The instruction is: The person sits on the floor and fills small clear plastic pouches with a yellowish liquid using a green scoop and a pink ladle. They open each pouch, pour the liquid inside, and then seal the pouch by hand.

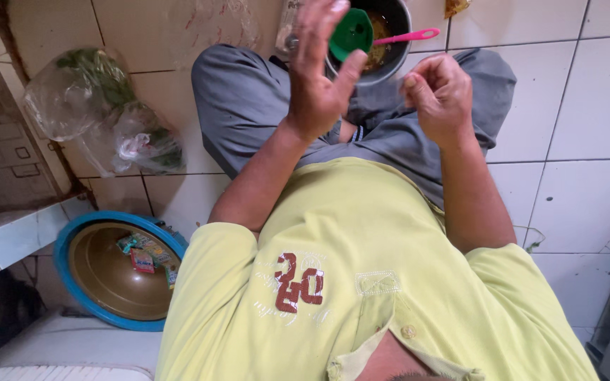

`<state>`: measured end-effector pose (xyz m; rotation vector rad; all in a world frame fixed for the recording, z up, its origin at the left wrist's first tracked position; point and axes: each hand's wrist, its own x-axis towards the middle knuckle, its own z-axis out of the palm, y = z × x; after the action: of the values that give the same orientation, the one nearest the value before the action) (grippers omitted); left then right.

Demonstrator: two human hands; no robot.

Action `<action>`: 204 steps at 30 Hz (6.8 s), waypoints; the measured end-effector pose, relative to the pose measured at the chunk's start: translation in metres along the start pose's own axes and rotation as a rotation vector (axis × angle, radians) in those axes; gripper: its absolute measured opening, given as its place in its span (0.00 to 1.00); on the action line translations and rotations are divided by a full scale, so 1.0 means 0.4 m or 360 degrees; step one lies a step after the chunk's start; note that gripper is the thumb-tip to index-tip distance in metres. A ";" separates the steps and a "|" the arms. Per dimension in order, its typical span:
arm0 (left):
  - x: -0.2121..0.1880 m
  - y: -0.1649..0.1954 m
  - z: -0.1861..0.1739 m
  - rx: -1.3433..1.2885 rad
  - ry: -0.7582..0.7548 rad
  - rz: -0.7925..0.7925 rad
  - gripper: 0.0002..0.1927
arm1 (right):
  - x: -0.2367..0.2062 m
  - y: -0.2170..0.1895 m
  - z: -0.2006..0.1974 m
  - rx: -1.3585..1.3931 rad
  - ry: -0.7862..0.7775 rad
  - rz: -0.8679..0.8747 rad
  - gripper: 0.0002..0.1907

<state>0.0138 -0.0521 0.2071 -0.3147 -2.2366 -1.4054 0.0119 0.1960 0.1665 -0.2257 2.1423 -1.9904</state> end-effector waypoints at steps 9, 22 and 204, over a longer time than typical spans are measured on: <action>-0.037 0.019 0.093 -0.0704 -0.0809 -0.0497 0.13 | 0.009 -0.040 0.014 0.0181 0.0011 0.0064 0.08; -0.070 -0.028 0.100 -0.1245 -0.0908 -0.0924 0.08 | 0.003 -0.020 0.000 0.0220 -0.0124 0.0125 0.09; -0.123 -0.048 0.103 0.0674 -0.0442 0.0564 0.29 | 0.012 0.015 0.042 -0.1073 -0.0074 -0.0285 0.14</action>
<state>0.0367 -0.0212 0.1525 -0.7495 -2.4702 -0.7192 0.0116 0.1789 0.1591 -0.5716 2.7641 -1.2380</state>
